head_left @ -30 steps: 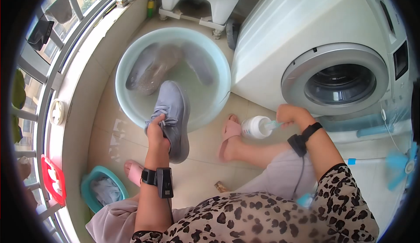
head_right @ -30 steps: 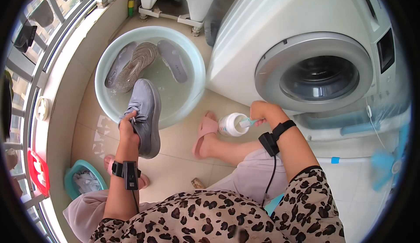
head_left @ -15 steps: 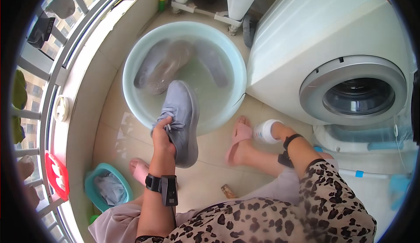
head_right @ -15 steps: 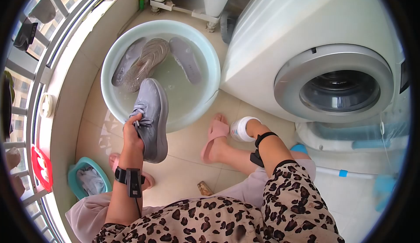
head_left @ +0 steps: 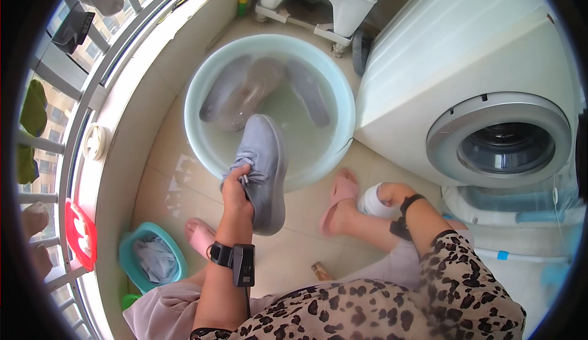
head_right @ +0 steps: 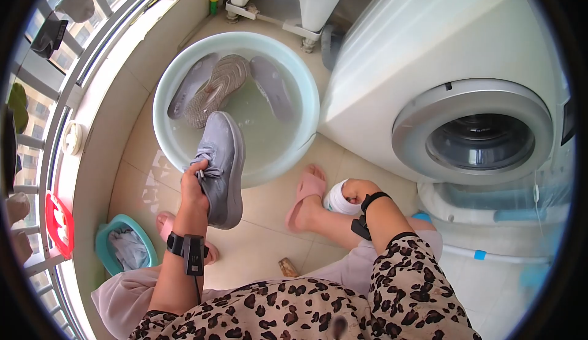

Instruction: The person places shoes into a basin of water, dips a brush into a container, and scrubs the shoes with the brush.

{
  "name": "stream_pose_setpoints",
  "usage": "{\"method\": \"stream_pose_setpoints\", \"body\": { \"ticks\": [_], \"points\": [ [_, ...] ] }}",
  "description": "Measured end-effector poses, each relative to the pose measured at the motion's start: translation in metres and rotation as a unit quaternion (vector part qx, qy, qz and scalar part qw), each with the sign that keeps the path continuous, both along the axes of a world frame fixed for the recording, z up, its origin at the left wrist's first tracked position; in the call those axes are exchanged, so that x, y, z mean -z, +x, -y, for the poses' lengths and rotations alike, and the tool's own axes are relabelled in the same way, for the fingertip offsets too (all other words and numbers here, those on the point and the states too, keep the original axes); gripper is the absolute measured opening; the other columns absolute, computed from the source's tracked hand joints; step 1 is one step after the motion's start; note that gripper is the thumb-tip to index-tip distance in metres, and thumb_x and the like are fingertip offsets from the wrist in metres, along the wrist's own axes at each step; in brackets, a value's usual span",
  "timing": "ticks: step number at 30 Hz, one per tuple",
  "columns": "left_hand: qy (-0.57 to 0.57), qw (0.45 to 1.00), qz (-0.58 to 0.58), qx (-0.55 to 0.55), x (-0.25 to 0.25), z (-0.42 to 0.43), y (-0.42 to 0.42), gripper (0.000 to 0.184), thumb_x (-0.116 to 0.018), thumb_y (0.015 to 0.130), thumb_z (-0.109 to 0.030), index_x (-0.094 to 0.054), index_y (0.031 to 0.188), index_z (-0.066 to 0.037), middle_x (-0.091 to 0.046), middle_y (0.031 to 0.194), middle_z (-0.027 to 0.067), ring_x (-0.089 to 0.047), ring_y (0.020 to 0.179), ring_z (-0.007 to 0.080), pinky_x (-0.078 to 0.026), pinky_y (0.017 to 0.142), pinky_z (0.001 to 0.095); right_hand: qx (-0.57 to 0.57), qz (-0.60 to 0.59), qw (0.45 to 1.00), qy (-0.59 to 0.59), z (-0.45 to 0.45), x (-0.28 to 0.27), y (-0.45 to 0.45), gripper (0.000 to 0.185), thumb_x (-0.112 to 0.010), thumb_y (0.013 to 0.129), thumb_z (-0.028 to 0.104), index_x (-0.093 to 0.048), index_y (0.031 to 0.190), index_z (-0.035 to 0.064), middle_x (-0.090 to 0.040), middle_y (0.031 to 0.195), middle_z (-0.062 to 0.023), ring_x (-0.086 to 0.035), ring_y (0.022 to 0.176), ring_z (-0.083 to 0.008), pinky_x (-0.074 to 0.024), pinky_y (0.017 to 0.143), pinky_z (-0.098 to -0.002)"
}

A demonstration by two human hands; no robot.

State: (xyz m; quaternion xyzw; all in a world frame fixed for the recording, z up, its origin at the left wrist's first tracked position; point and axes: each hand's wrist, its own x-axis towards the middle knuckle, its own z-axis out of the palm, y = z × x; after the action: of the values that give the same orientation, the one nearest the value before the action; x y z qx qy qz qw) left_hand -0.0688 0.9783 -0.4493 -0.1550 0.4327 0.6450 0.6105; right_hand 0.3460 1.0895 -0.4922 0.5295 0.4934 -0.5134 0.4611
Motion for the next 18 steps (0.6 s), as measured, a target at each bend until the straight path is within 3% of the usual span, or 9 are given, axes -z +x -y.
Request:
{"method": "stream_pose_setpoints", "body": {
  "ticks": [5, 9, 11, 15, 18],
  "points": [
    [-0.006, 1.000, -0.001, 0.000, 0.005, 0.000, -0.002, 0.036, -0.057, 0.078, -0.008, -0.052, 0.110, 0.009, -0.060, 0.105, 0.0205, -0.063, 0.093, 0.0337, -0.054, 0.084, 0.0452, 0.020, 0.033, 0.997, 0.060, -0.007, -0.013, 0.007, 0.031, -0.066, 0.074, 0.013, -0.067, 0.104, 0.0075, -0.064, 0.083, -0.0041, -0.053, 0.066, -0.0131, -0.0468, 0.058, -0.0304],
    [-0.006, 1.000, -0.010, -0.001, 0.004, -0.001, 0.000, 0.036, -0.057, 0.079, -0.008, -0.052, 0.110, 0.009, -0.060, 0.106, 0.0204, -0.062, 0.093, 0.0340, -0.054, 0.084, 0.0452, 0.061, 0.048, 0.988, 0.135, -0.019, -0.051, 0.016, 0.026, -0.065, 0.075, 0.009, -0.068, 0.102, 0.0075, -0.062, 0.075, -0.0022, -0.052, 0.061, -0.0109, -0.0455, 0.054, -0.0266],
    [-0.005, 1.000, -0.014, 0.003, -0.005, -0.001, 0.003, 0.036, -0.057, 0.079, -0.009, -0.052, 0.110, 0.008, -0.060, 0.106, 0.0203, -0.062, 0.094, 0.0344, -0.053, 0.085, 0.0457, 0.044, 0.047, 0.988, 0.143, -0.033, -0.080, 0.019, 0.027, -0.065, 0.075, 0.006, -0.068, 0.102, 0.0065, -0.061, 0.071, -0.0013, -0.050, 0.057, -0.0098, -0.0427, 0.048, -0.0263],
    [0.024, 0.999, 0.035, 0.018, -0.010, 0.000, 0.006, 0.036, -0.059, 0.081, -0.012, -0.053, 0.111, 0.005, -0.060, 0.107, 0.0189, -0.061, 0.096, 0.0339, -0.052, 0.086, 0.0460, 0.058, -0.043, 0.973, 0.220, -0.030, -0.184, -0.016, 0.028, -0.063, 0.077, 0.005, -0.067, 0.105, 0.0022, -0.065, 0.080, -0.0027, -0.053, 0.061, -0.0087, -0.0463, 0.053, -0.0249],
    [0.057, 0.998, 0.041, 0.006, -0.010, 0.000, 0.015, 0.036, -0.061, 0.082, -0.015, -0.053, 0.113, 0.003, -0.060, 0.108, 0.0174, -0.060, 0.096, 0.0324, -0.052, 0.085, 0.0453, 0.159, -0.152, 0.930, 0.296, -0.012, -0.231, -0.056, 0.027, -0.061, 0.080, 0.007, -0.066, 0.105, 0.0008, -0.066, 0.084, -0.0029, -0.053, 0.063, -0.0093, -0.0479, 0.058, -0.0249]
  ]
}}
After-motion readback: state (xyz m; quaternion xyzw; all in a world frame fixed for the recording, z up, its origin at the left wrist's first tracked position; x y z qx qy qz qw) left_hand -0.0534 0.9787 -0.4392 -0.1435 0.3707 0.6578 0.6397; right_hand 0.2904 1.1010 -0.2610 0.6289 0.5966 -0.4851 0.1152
